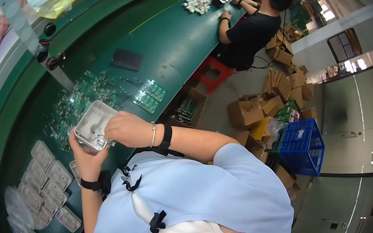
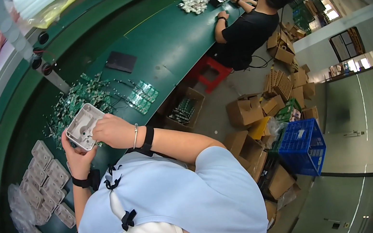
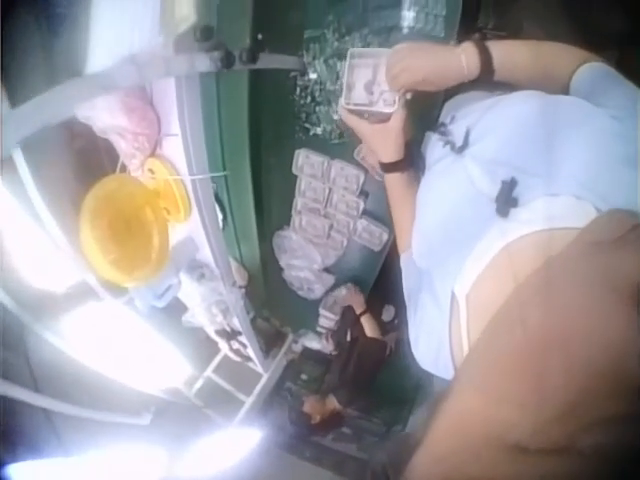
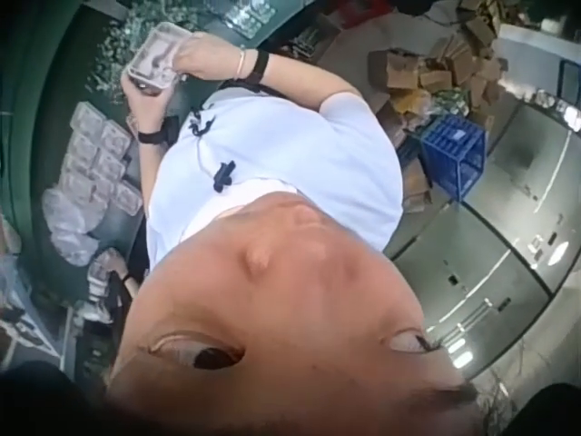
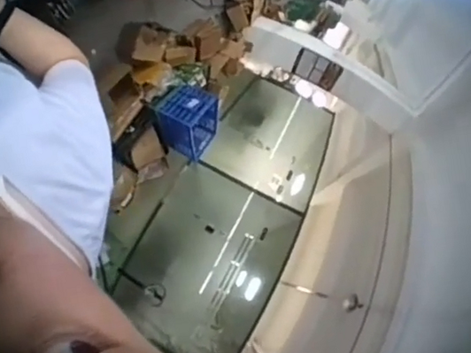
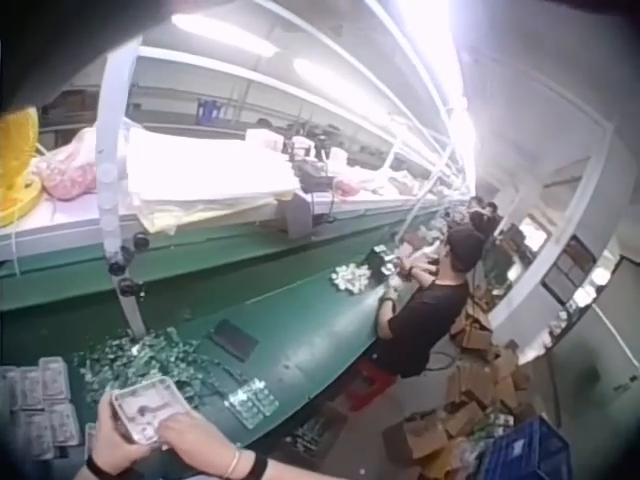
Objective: The person picks up a circuit board from a pile, inserts it into a plastic housing, and presses it into place by hand. They then set the assembled unit aside and repeat the process with another circuit board and housing.
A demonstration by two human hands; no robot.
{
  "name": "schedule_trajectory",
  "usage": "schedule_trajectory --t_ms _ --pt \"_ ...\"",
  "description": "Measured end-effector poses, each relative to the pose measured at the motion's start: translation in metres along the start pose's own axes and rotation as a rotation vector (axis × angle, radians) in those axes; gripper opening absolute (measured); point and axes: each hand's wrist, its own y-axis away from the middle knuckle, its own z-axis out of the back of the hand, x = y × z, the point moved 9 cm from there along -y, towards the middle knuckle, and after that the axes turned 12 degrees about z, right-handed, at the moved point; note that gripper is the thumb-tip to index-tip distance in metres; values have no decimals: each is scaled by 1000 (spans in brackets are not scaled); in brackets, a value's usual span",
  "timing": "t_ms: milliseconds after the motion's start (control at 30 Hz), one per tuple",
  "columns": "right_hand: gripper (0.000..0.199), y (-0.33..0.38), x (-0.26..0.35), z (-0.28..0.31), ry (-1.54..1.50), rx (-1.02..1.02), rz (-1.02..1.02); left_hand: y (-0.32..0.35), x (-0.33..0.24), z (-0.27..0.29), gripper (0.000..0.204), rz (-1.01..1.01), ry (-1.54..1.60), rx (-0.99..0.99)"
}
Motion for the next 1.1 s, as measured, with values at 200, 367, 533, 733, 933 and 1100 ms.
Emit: schedule_trajectory --t_ms 200,367,533,733,933,1100 --pt "13 46 -28 30 67 -16 41 -31 8 -55 105 -99 -217 82" --pt "12 105 -74 65 156 18 -53 -42 34 -79 97 85 -435 176" --pt "15 207 -189 106 414 127 -346 -16 101 -15 82 170 -461 -33" --pt "20 330 -346 166 604 160 -566 76 182 100 64 275 -522 -663" --pt "22 374 -448 188 655 217 -887 152 229 145 66 429 -410 -973" --pt "27 372 -468 178 656 219 -793 160 239 156 80 445 -409 -1081"
